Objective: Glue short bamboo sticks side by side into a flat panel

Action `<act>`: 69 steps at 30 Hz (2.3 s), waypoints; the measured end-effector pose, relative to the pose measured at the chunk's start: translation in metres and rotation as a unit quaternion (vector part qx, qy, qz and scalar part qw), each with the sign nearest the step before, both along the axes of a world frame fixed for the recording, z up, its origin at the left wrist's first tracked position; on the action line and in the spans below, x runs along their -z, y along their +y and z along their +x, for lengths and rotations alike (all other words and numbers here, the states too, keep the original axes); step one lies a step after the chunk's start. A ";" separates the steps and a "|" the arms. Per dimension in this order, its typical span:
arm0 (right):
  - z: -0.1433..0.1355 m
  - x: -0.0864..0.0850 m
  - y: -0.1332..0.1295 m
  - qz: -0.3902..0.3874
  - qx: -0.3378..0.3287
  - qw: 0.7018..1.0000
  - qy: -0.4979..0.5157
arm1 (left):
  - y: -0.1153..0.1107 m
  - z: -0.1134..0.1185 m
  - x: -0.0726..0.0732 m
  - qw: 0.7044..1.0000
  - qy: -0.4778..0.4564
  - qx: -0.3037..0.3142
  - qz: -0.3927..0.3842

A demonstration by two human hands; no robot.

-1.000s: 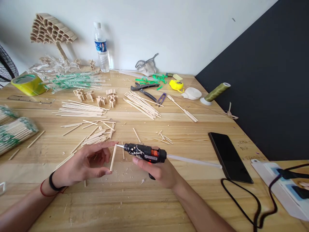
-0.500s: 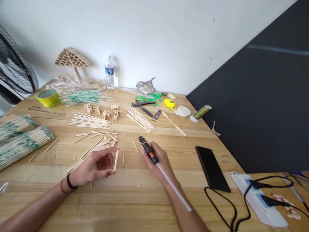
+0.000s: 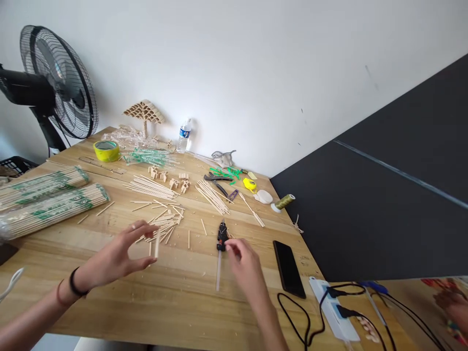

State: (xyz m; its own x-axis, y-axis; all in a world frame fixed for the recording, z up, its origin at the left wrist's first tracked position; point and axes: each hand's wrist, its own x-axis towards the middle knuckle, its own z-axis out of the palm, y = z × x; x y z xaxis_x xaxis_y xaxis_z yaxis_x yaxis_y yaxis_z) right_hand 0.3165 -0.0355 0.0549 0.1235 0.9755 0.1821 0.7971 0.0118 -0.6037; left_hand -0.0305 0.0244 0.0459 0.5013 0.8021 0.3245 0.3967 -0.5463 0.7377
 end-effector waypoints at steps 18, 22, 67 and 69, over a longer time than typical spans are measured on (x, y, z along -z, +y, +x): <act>-0.174 0.044 0.013 -0.087 -0.100 0.985 -0.112 | -0.105 -0.054 0.041 0.981 0.156 -0.116 0.019; -0.149 0.041 -0.014 -0.099 -0.085 0.987 -0.092 | -0.097 -0.031 0.043 0.987 0.132 -0.080 0.035; -0.099 0.056 -0.087 -0.045 -0.159 0.981 0.103 | -0.077 0.021 0.046 0.982 0.167 0.076 0.049; -0.098 0.053 -0.086 -0.049 -0.163 0.980 0.103 | -0.077 0.020 0.045 0.982 0.167 0.076 0.053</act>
State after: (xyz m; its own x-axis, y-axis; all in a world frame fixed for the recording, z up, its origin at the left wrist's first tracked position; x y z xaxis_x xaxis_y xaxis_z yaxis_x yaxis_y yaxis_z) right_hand 0.2186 -0.1216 0.0019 -0.1727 0.9810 0.0885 0.6214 0.1782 -0.7630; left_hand -0.0100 -0.0528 0.0004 0.7052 0.6807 0.1983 0.5152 -0.6841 0.5163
